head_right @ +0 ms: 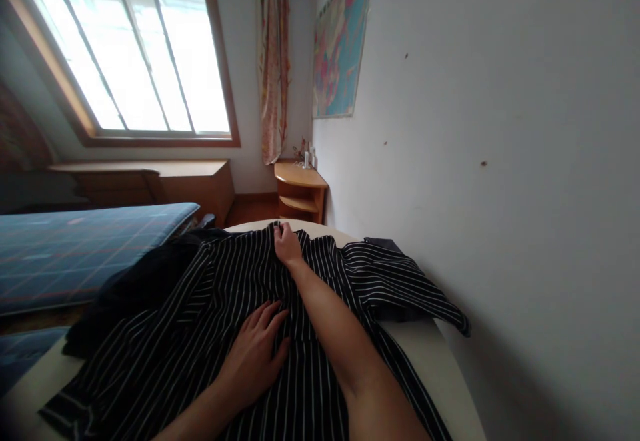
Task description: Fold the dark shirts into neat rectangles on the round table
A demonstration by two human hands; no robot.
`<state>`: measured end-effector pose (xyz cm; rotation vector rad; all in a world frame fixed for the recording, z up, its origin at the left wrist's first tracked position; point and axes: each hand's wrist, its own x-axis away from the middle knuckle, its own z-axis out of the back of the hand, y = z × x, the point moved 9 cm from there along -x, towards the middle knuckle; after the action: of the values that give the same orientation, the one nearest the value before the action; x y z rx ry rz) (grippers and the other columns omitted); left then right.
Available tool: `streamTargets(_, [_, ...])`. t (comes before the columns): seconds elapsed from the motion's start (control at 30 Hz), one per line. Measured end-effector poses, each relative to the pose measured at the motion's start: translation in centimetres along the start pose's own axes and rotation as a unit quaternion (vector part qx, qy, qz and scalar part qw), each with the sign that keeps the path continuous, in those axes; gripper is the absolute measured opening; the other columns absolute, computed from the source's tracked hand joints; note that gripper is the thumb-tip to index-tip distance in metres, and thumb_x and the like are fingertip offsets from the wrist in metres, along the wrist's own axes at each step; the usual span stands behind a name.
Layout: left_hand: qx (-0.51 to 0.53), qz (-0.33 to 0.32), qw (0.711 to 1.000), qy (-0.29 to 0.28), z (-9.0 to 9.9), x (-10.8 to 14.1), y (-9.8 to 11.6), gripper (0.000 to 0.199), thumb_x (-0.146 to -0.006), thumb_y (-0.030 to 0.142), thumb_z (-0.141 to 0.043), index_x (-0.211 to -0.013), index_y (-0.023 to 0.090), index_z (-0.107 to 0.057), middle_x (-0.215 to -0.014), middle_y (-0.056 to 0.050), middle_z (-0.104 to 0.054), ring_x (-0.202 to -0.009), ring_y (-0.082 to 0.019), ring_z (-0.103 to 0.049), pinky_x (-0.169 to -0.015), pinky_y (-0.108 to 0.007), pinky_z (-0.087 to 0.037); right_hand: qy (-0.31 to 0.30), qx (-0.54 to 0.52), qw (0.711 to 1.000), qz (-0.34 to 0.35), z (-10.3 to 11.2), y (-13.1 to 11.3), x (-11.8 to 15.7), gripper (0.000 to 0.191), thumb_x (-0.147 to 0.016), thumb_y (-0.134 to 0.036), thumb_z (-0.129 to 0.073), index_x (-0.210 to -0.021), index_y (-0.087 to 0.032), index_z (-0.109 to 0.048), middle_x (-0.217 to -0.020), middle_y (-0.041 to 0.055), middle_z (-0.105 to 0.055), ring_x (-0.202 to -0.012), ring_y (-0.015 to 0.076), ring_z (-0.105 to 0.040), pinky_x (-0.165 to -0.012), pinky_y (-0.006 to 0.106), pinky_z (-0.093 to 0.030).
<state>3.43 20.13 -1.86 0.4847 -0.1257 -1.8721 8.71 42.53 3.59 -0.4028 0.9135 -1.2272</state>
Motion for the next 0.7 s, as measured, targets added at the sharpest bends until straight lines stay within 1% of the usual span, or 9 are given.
streamTargets(0.07, [-0.001,0.002,1.0,-0.003,-0.1,-0.1,-0.1,0.046,-0.091,0.031,-0.049,-0.135,0.021,-0.056,-0.146,-0.008,-0.05,-0.14,-0.031,-0.038,-0.115,-0.052,-0.034,0.023,-0.016,1.0,0.009,0.3,0.0,-0.4,0.038,-0.103,-0.035,-0.03,-0.132,-0.02,-0.049,-0.12,0.0088,-0.067,-0.11,0.018,-0.063,-0.095,0.029,-0.043])
streamTargets(0.17, [-0.002,0.004,1.0,-0.007,-0.1,-0.2,-0.4,0.047,-0.093,0.033,-0.048,-0.138,0.022,-0.054,-0.149,-0.007,-0.048,-0.141,-0.03,-0.036,-0.115,-0.051,-0.034,-0.031,0.03,0.998,0.041,-1.1,-0.1,-0.2,0.045,-0.1,-0.033,-0.04,-0.143,-0.019,-0.04,-0.144,0.0096,-0.052,-0.133,0.0187,-0.047,-0.109,0.033,-0.034])
streamTargets(0.2, [-0.003,0.006,1.0,-0.008,-0.1,-0.3,-0.5,0.048,-0.093,0.034,-0.047,-0.139,0.022,-0.053,-0.15,-0.006,-0.046,-0.142,-0.03,-0.035,-0.115,-0.051,-0.033,-0.049,0.061,0.996,0.042,-1.7,0.1,0.1,0.049,-0.099,-0.034,-0.043,-0.145,-0.018,-0.039,-0.15,0.0104,-0.046,-0.139,0.0206,-0.04,-0.113,0.036,-0.03])
streamTargets(0.27, [-0.006,0.014,1.0,-0.011,0.0,-0.4,-0.8,0.049,-0.093,0.036,-0.048,-0.14,0.022,-0.052,-0.152,-0.006,-0.045,-0.143,-0.03,-0.034,-0.116,-0.051,-0.032,-0.057,0.119,0.99,0.038,-2.1,0.8,0.8,0.052,-0.099,-0.035,-0.043,-0.147,-0.016,-0.039,-0.155,0.0109,-0.039,-0.144,0.0241,-0.03,-0.117,0.041,-0.022])
streamTargets(0.33, [-0.011,0.027,0.999,-0.015,0.0,-0.6,-1.1,0.049,-0.094,0.037,-0.047,-0.14,0.023,-0.052,-0.153,-0.006,-0.043,-0.144,-0.03,-0.032,-0.116,-0.051,-0.031,-0.063,0.156,0.985,0.037,-2.1,1.6,1.6,0.051,-0.1,-0.038,-0.038,-0.146,-0.017,-0.042,-0.155,0.0096,-0.04,-0.144,0.0249,-0.029,-0.117,0.043,-0.02])
streamTargets(0.4, [-0.019,0.041,0.999,-0.022,0.1,-0.7,-1.5,0.05,-0.094,0.04,-0.046,-0.142,0.023,-0.052,-0.154,-0.006,-0.042,-0.145,-0.031,-0.03,-0.117,-0.05,-0.03,-0.089,0.181,0.979,0.03,-2.1,2.6,2.2,0.052,-0.101,-0.042,-0.034,-0.145,-0.017,-0.044,-0.154,0.0099,-0.041,-0.144,0.025,-0.031,-0.117,0.043,-0.021])
streamTargets(0.47, [-0.028,0.054,0.998,-0.027,0.1,-0.9,-2.0,0.052,-0.095,0.042,-0.045,-0.143,0.023,-0.05,-0.155,-0.007,-0.039,-0.146,-0.032,-0.027,-0.117,-0.05,-0.029,-0.12,0.204,0.971,0.018,-1.9,3.7,2.7,0.057,-0.101,-0.047,-0.033,-0.147,-0.015,-0.043,-0.155,0.0119,-0.038,-0.144,0.026,-0.029,-0.116,0.042,-0.022])
streamTargets(0.57, [-0.04,0.07,0.996,-0.029,0.2,-1.2,-2.9,0.054,-0.095,0.043,-0.045,-0.145,0.023,-0.048,-0.157,-0.008,-0.035,-0.147,-0.033,-0.025,-0.117,-0.049,-0.028,-0.121,0.235,0.964,0.013,-0.6,4.9,3.2,0.062,-0.1,-0.049,-0.032,-0.151,-0.013,-0.036,-0.159,0.0121,-0.03,-0.146,0.0272,-0.024,-0.116,0.041,-0.022])
streamTargets(0.7, [-0.046,0.081,0.995,-0.033,0.2,-1.5,-3.9,0.054,-0.096,0.044,-0.044,-0.146,0.023,-0.046,-0.159,-0.008,-0.033,-0.147,-0.031,-0.024,-0.117,-0.046,-0.028,-0.132,0.266,0.955,0.0,1.1,6.3,4.4,0.062,-0.101,-0.051,-0.029,-0.151,-0.015,-0.037,-0.158,0.0121,-0.032,-0.145,0.0281,-0.027,-0.117,0.043,-0.021])
